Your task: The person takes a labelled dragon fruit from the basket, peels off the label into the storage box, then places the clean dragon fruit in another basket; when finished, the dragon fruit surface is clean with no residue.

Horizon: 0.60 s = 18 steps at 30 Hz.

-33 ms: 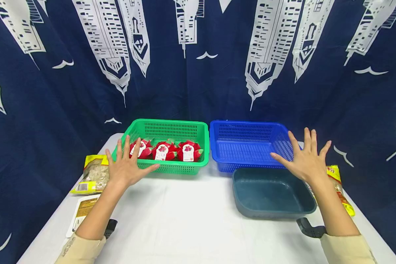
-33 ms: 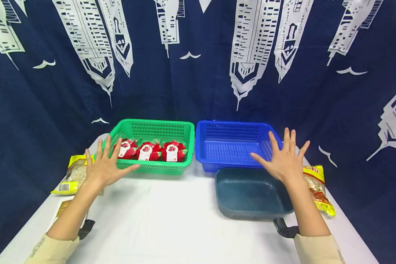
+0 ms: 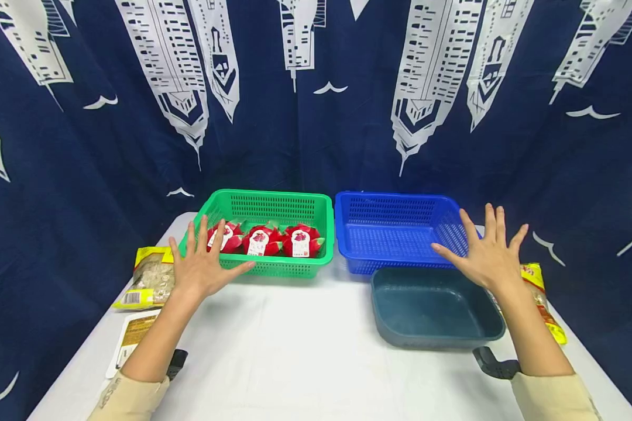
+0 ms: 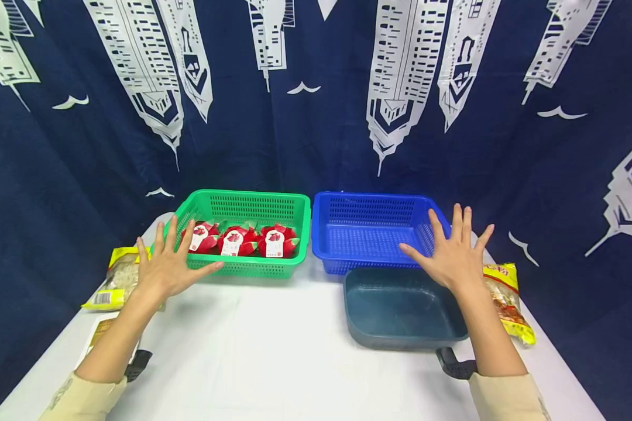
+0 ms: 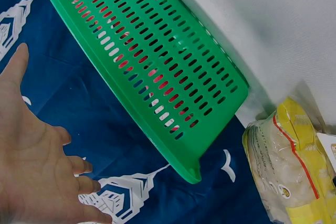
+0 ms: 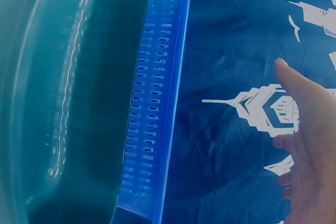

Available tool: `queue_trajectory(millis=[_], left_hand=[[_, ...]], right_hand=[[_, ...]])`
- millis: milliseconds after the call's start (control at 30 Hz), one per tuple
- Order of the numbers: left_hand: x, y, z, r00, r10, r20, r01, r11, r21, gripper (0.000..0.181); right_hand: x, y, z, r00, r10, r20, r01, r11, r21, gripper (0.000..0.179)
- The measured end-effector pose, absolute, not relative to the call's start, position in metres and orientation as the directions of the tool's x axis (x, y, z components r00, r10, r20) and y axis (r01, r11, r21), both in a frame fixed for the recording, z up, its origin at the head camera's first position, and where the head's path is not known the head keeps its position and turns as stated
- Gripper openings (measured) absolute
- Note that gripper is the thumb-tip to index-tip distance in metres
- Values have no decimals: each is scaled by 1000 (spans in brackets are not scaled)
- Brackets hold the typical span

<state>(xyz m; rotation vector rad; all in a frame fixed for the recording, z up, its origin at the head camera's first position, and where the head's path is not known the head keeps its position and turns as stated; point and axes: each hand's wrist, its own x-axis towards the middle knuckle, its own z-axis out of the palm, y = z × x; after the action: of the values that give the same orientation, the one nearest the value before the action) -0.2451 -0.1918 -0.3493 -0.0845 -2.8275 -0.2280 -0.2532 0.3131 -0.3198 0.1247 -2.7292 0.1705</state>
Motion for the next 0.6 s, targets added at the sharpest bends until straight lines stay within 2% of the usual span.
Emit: queue_trajectory(millis=[333,500,600], left_hand=[[-242,-194,-345,-943,30,331,93,980,175,101],[-239,-194,-345,-922,7,388,104,968,230,91],[-236,-192,-346,-892,-32,451,112,951,290,87]], right_hand=[[-255,299,-314,-912,-96,399,-151,983,-107,89],[-258,272,-307,-897,-115,427,-212,960,-186,84],[-262,249,-303,-867,-119,483,-270,928,-257,77]])
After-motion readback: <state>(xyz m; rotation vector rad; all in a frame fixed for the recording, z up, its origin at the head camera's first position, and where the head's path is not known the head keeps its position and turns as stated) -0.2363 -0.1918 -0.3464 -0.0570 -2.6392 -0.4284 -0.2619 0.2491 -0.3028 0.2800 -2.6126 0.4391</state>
